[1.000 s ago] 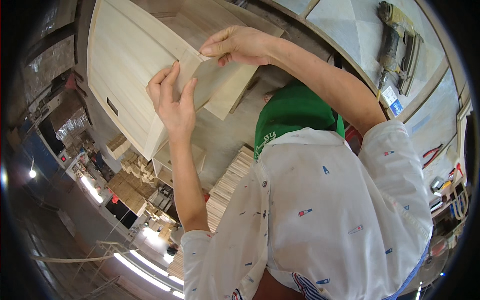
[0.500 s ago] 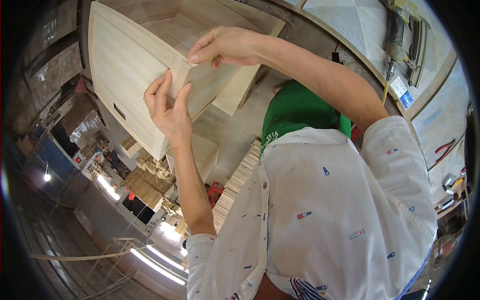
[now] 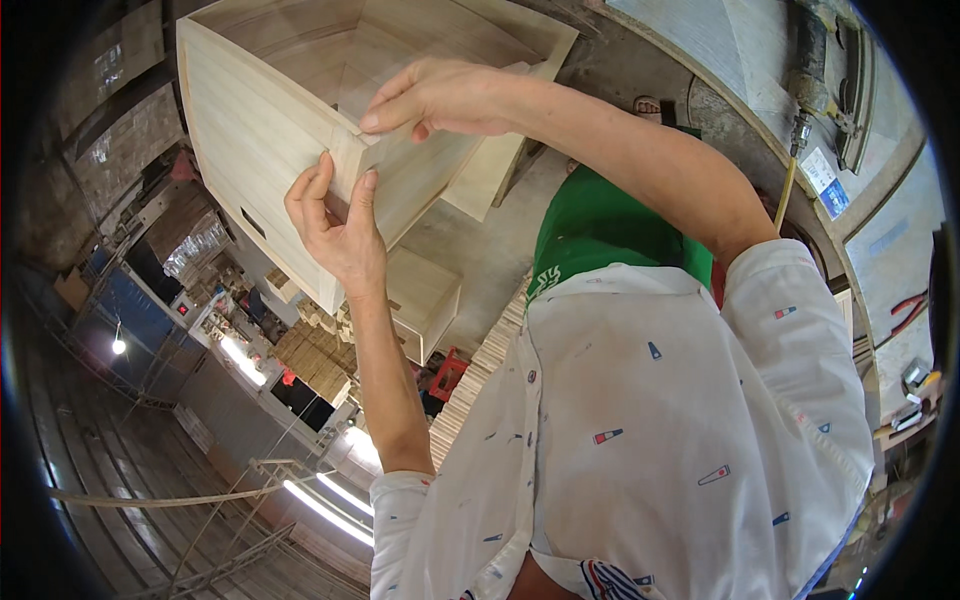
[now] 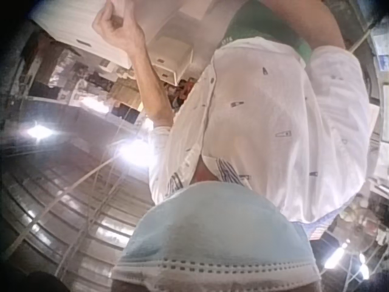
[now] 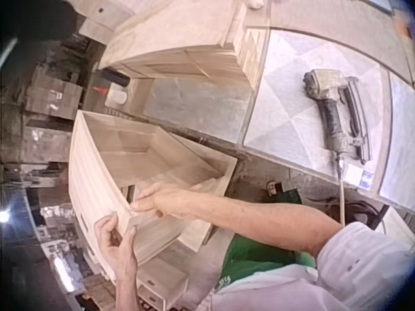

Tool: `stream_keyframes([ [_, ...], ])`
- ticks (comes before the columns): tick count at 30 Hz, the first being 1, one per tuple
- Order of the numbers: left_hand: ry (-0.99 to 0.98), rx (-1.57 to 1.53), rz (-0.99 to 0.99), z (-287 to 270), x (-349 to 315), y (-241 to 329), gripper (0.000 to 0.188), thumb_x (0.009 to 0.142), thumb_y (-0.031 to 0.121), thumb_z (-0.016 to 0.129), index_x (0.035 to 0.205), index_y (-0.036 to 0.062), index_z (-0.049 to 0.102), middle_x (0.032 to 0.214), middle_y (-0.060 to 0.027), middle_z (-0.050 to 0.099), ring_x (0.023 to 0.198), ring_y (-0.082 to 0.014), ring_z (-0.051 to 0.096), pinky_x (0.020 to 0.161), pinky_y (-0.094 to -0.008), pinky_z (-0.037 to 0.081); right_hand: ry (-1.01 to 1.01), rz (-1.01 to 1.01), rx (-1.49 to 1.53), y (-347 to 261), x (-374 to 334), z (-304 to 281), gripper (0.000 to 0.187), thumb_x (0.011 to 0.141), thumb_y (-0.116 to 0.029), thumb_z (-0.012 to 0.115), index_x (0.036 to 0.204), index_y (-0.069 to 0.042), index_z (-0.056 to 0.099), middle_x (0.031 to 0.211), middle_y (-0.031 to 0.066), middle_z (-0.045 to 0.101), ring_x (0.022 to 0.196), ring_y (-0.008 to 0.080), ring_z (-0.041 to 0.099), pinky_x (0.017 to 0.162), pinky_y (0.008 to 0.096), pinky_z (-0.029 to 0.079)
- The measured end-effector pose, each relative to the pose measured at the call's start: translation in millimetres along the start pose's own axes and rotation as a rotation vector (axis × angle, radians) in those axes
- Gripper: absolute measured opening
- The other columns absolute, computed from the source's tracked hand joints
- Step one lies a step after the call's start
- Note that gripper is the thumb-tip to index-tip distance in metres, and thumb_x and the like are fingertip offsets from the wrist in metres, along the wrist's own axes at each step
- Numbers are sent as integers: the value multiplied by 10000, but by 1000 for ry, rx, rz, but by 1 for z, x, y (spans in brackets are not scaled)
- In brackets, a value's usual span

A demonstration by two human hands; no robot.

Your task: Assemble a wooden box using glue and a pneumatic staple gun.

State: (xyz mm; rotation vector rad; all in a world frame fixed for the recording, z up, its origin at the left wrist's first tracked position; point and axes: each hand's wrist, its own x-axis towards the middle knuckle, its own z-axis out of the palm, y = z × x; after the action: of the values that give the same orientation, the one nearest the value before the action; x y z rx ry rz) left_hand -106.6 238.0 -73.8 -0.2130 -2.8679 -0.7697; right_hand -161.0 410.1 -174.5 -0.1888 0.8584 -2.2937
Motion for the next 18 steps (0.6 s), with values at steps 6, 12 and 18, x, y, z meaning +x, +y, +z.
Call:
stream_keyframes([
  [6, 27, -28, 25, 5, -3, 0, 446, 743, 52, 796, 1166, 74, 656, 1127, -40, 518, 961, -131, 521, 723, -230, 444, 49, 46, -155, -1, 3, 1, 468, 781, -443, 737, 1013, -38, 696, 981, 52, 597, 832, 163, 445, 771, 273, 377],
  [12, 49, 60, 90, 7, -7, -1, 459, 732, 41, 792, 1169, 51, 650, 1104, -57, 543, 955, -162, 509, 737, -256, 442, 103, 90, -184, -12, -8, 11, 477, 782, -467, 737, 1005, -48, 694, 976, 36, 578, 826, 154, 442, 765, 272, 380],
  [18, 71, 171, 194, 12, -5, 4, 384, 793, 33, 740, 1163, 24, 638, 1137, -101, 529, 1096, -226, 506, 896, -320, 457, 93, 71, -103, -8, -1, 6, 372, 825, -370, 732, 975, -34, 684, 916, 17, 569, 820, 118, 458, 752, 265, 398],
])
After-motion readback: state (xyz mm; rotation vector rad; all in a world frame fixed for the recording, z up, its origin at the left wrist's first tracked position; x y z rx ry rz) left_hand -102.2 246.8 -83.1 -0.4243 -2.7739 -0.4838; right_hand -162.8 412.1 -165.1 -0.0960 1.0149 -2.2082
